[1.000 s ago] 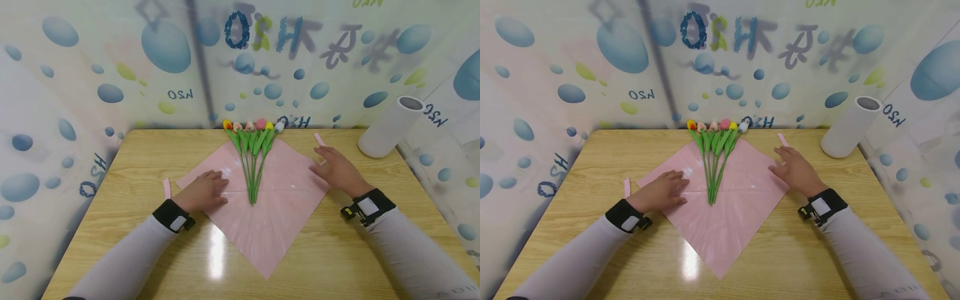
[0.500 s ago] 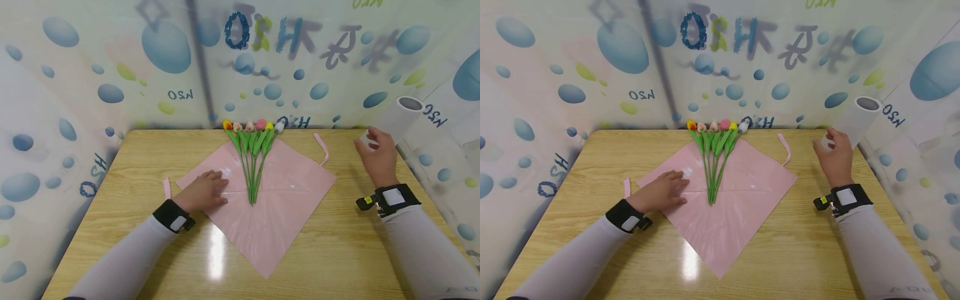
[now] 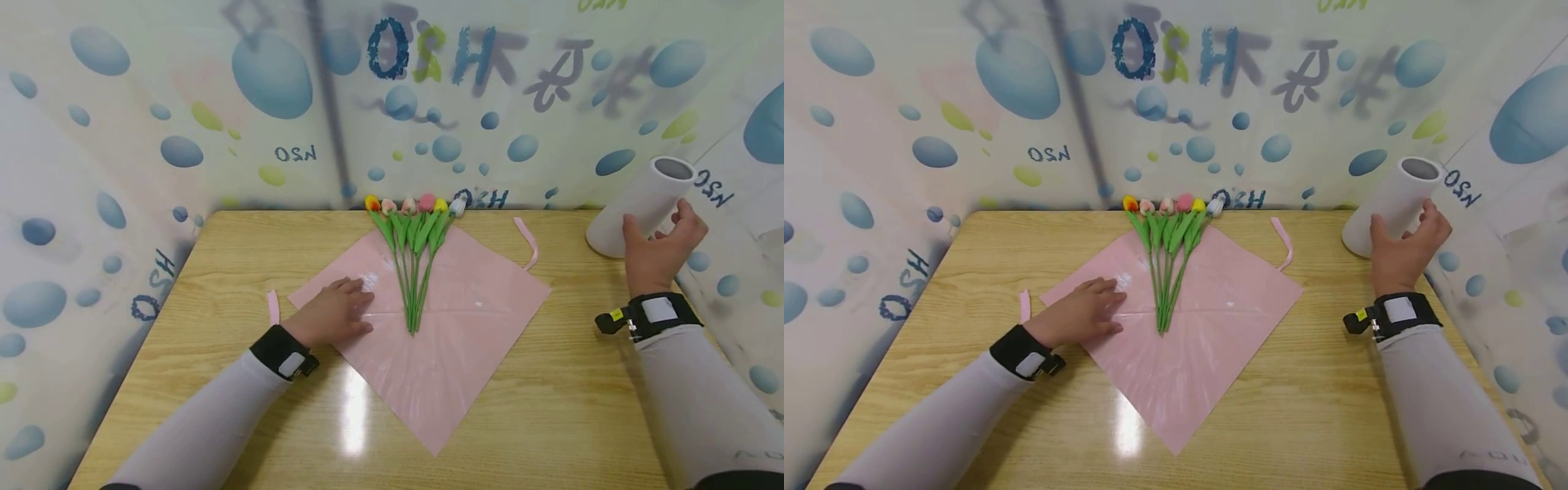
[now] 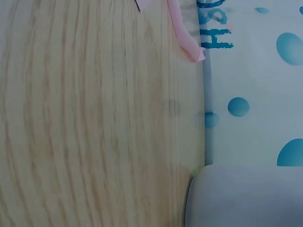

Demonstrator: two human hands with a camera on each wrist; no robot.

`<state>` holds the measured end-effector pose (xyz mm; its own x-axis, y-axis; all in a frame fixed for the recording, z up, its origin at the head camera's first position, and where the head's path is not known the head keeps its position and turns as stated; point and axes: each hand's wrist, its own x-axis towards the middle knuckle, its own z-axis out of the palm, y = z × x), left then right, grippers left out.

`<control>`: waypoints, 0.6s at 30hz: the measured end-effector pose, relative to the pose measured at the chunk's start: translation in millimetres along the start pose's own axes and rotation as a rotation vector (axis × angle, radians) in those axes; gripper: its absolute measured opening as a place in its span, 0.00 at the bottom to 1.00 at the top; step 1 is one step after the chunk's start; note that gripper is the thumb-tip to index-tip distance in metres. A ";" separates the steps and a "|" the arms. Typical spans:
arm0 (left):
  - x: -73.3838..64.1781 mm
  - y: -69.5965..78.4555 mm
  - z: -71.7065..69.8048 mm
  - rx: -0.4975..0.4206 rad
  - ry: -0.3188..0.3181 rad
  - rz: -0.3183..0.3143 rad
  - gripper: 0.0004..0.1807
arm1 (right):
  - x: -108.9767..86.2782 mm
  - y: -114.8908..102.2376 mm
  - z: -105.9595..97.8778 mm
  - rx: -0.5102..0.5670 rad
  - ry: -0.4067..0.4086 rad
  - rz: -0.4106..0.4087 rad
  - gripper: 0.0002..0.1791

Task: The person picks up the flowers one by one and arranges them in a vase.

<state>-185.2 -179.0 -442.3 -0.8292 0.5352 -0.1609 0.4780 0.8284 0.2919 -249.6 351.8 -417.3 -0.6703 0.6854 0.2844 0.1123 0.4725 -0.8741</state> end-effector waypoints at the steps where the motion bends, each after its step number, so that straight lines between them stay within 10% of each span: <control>1: -0.1 -0.1 0.0 0.001 -0.002 -0.001 0.34 | 2.1 1.3 -0.3 0.012 -0.021 0.012 0.44; 18: 1.2 -3.1 2.7 -0.002 -0.008 0.009 0.35 | 28.0 28.4 6.6 0.057 -0.201 0.149 0.59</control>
<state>-187.0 -180.5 -445.9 -0.8222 0.5444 -0.1659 0.4853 0.8229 0.2954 -270.0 380.7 -436.7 -0.7827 0.6183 0.0717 0.1827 0.3383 -0.9231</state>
